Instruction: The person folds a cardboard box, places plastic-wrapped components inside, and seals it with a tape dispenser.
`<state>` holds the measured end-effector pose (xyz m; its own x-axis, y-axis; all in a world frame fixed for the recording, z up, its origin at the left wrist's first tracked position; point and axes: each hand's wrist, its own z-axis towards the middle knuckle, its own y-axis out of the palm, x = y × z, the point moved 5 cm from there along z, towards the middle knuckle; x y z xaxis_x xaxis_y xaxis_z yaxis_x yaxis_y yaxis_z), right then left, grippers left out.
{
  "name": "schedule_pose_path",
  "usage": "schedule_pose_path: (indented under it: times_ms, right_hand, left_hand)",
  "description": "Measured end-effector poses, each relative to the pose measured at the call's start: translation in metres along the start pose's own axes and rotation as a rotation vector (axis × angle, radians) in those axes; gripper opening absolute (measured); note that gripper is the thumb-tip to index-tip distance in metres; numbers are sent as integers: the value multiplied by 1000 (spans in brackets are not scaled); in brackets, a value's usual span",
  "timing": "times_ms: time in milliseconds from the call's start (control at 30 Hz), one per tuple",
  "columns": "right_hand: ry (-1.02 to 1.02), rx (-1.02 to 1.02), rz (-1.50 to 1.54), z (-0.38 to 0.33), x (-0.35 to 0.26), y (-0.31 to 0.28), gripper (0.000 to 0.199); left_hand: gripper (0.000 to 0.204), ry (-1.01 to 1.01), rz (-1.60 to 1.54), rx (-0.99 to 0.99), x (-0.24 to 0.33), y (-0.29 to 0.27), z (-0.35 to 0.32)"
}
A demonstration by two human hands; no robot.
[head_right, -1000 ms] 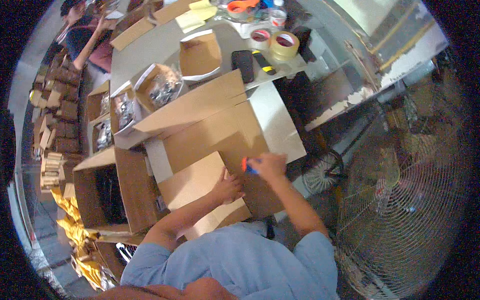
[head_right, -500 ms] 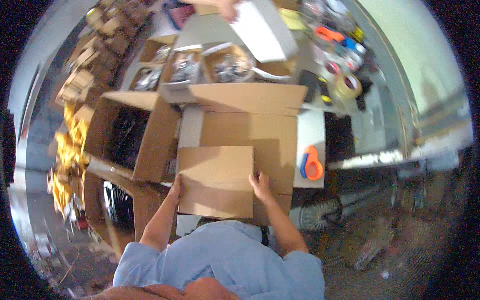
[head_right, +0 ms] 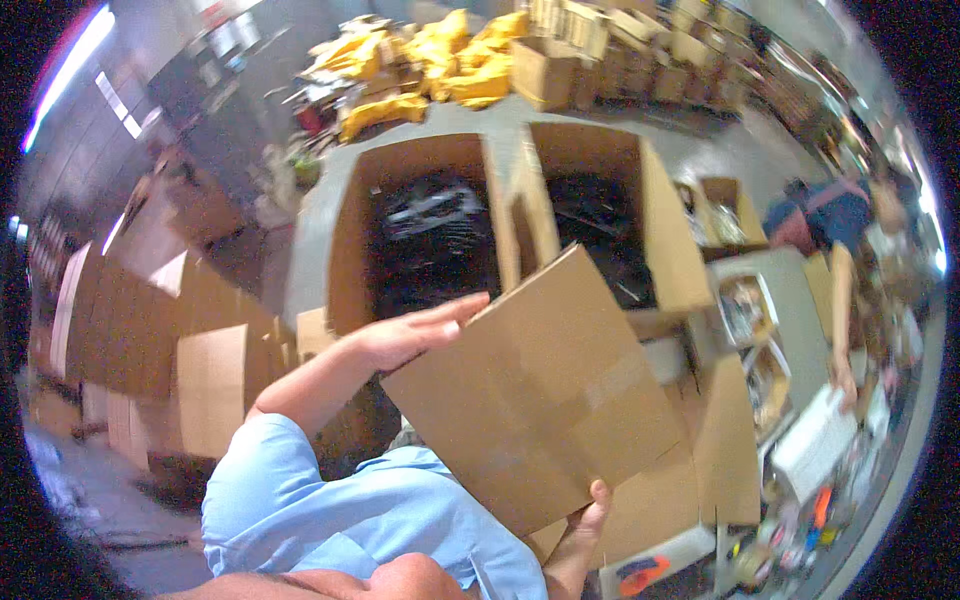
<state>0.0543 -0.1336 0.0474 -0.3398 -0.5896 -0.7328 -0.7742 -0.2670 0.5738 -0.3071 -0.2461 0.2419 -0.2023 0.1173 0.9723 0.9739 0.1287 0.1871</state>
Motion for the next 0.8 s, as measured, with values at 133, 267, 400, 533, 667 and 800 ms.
schedule_pose_path:
  times_ms: [133,267,400,533,667,800]
  right_hand:
    - [54,-296,-24,45,-7,170,61]
    - [59,-492,-284,92,36,336,57]
    - [123,-621,-402,105,138,517,46]
    - [173,-680,-613,152,266,619,53]
    - [218,-695,-828,188,411,663,49]
    - [217,-532,-1139,207,536,644,49]
  left_hand:
    - [77,224,17,459,63,-111,-123]
    - [57,275,173,940,61,-210,-275]
    - [47,200,176,1277,-14,-265,-408]
    - [48,-47,374,1535,-68,-269,-479]
    - [48,-107,354,1681,-127,-265,-520]
    - [46,-187,653,1692,-101,-262,-519]
